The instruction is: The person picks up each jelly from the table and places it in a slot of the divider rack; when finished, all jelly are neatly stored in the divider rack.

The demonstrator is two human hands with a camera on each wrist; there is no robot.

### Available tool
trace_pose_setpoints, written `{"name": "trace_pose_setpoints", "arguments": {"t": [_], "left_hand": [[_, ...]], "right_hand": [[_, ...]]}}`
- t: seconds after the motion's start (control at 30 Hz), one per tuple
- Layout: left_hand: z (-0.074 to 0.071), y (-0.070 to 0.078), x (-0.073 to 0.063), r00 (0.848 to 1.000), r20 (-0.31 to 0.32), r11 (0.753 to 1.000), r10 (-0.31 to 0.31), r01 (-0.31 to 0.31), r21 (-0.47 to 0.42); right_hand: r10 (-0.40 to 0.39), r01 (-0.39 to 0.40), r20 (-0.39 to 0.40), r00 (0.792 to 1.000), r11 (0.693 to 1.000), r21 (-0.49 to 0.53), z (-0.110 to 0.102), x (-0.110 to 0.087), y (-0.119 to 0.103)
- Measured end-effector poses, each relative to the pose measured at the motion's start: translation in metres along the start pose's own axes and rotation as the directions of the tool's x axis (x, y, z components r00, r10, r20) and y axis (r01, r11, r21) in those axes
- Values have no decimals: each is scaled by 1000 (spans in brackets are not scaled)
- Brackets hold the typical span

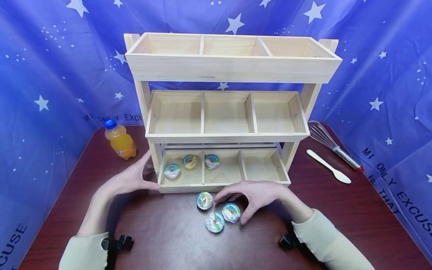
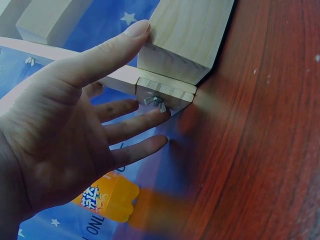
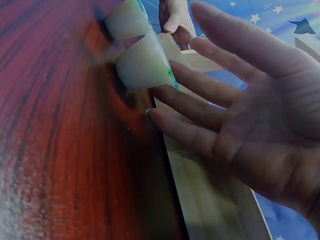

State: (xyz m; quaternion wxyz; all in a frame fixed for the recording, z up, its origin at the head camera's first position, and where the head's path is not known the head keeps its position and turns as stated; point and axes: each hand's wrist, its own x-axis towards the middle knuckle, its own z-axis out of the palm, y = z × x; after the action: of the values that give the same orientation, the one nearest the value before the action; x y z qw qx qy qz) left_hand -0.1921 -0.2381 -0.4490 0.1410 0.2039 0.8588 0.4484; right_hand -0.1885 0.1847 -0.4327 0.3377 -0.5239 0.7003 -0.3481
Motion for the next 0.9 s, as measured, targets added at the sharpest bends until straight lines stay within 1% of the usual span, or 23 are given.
{"name": "trace_pose_setpoints", "arguments": {"t": [0.2,0.37,0.5,0.77,0.9], "left_hand": [[0,0,1,1000,3,1000,-6,6,-1],[0,0,1,1000,2,1000,1,-1,-3],[0,0,1,1000,2,1000,3,-3,1],[0,-2,0,1000,-4,1000,15,-15,11],[0,-2,1,1000,-3,1000,18,-18,12]], "right_hand": [[25,-25,21,999,1000,-8,4,2,5],[23,-22,32,999,999,-32,6,4,9],[22,-21,29,999,999,-44,7,5,12],[86,-85,8,996,994,-76,10,6,9],[87,-86,11,996,993,-85,10,5,7]]}}
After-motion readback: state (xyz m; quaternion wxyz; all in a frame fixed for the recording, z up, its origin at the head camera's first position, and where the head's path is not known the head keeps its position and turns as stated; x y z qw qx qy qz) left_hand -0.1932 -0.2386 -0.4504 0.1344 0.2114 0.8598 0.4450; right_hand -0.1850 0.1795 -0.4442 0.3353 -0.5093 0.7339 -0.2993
